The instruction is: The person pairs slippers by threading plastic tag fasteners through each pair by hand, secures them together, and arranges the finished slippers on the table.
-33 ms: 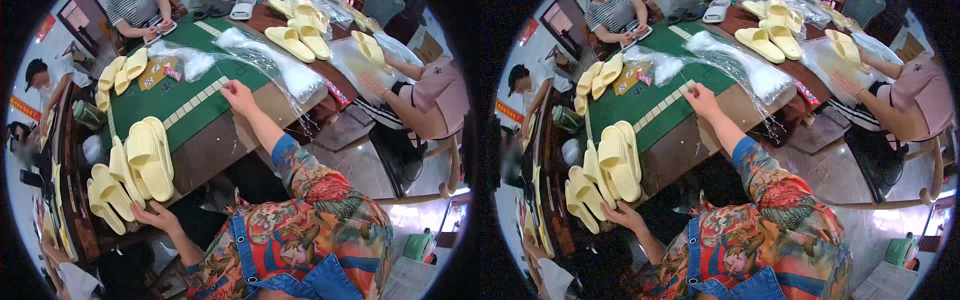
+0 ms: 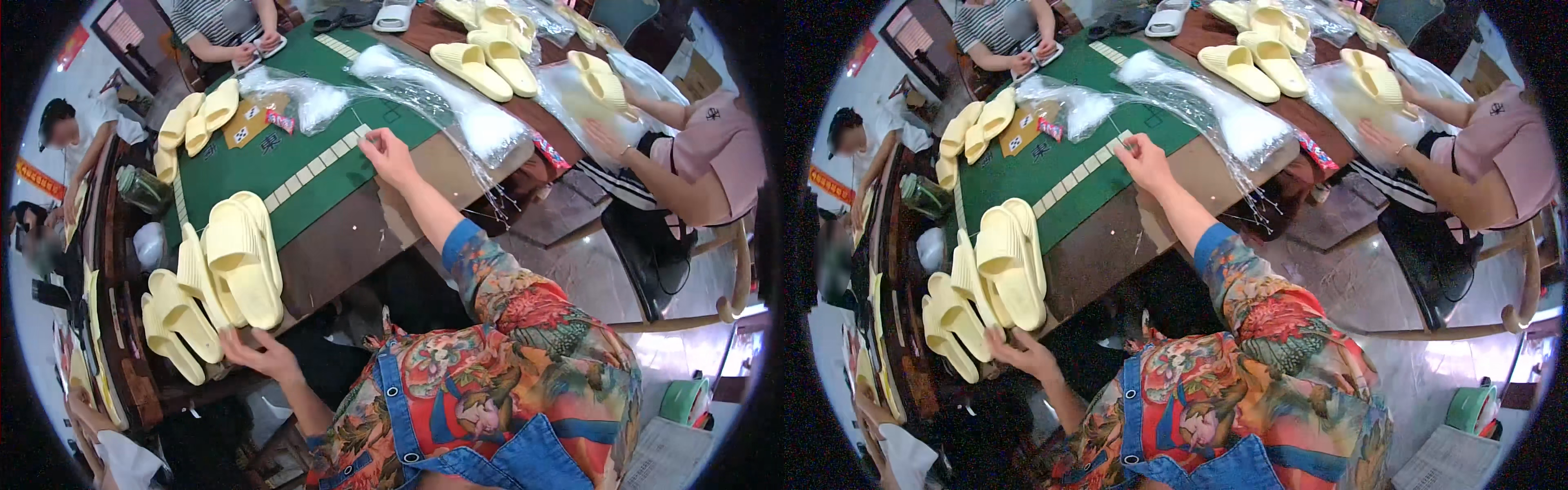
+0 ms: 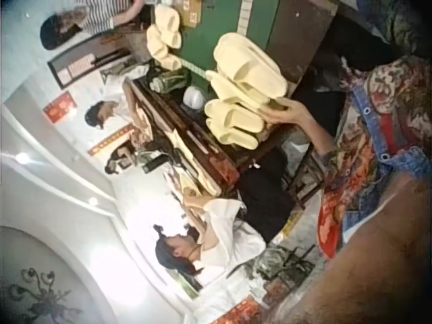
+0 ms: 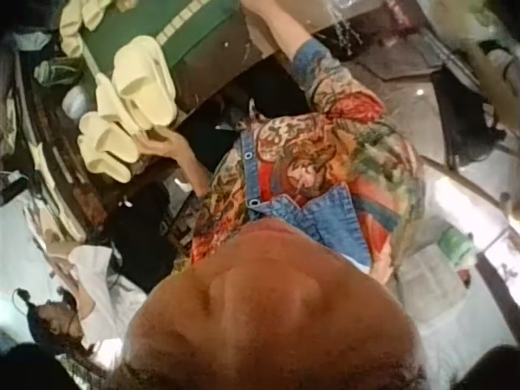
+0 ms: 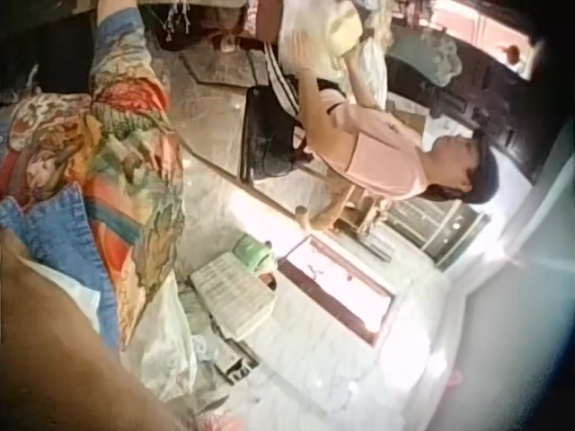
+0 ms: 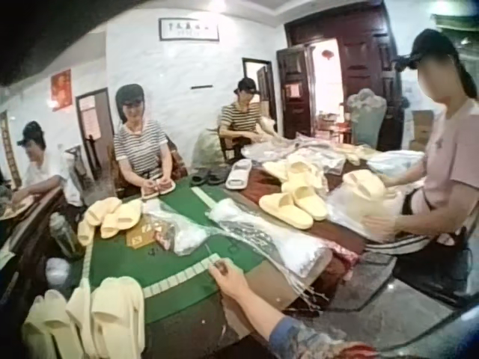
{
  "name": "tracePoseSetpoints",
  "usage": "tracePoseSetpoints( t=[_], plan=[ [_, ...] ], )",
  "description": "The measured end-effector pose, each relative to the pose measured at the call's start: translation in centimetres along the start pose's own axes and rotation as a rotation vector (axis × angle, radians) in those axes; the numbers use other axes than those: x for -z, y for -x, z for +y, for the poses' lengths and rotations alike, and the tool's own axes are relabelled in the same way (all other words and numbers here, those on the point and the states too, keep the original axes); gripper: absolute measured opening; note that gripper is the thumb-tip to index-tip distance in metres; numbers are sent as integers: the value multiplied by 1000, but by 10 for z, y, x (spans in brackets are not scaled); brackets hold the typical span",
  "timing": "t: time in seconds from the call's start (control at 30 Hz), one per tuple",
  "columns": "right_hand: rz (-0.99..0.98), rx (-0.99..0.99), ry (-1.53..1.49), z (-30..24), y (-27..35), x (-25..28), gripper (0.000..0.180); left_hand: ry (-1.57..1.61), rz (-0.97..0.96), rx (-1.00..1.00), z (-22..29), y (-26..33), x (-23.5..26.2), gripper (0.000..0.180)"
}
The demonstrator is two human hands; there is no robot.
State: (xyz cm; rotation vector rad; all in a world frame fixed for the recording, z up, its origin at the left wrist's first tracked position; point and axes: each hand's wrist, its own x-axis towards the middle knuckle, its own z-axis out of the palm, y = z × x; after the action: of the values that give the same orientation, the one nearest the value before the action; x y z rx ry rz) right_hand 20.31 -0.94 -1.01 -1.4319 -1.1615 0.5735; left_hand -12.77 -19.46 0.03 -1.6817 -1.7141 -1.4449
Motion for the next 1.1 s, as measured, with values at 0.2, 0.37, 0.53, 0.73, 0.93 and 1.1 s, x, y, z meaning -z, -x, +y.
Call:
tracePoseSetpoints(
  t=[0.2, 0.37, 0.53, 0.73, 0.93, 1.1],
  plan=[
    [32, 69, -44, -1, 7, -4, 31, 387, -515, -257, 71, 18, -34, 25],
    [-349, 6, -275, -36, 79, -15, 28, 667, -619, -9, 84, 6, -87, 28],
    [-505, 305, 84, -43, 124, -21, 17, 820, -586, 108, 85, -11, -143, 25],
    [-262, 637, 217, -55, 125, -9, 23, 1077, -510, 630, 68, -1, -154, 40],
    [-726, 1140, -426, -221, 136, 42, 17, 984, -520, 731, 60, -11, -143, 48],
    [-326, 1264, -567, -285, 156, 49, 14, 1122, -520, 664, 78, -7, -151, 46]
  ],
)
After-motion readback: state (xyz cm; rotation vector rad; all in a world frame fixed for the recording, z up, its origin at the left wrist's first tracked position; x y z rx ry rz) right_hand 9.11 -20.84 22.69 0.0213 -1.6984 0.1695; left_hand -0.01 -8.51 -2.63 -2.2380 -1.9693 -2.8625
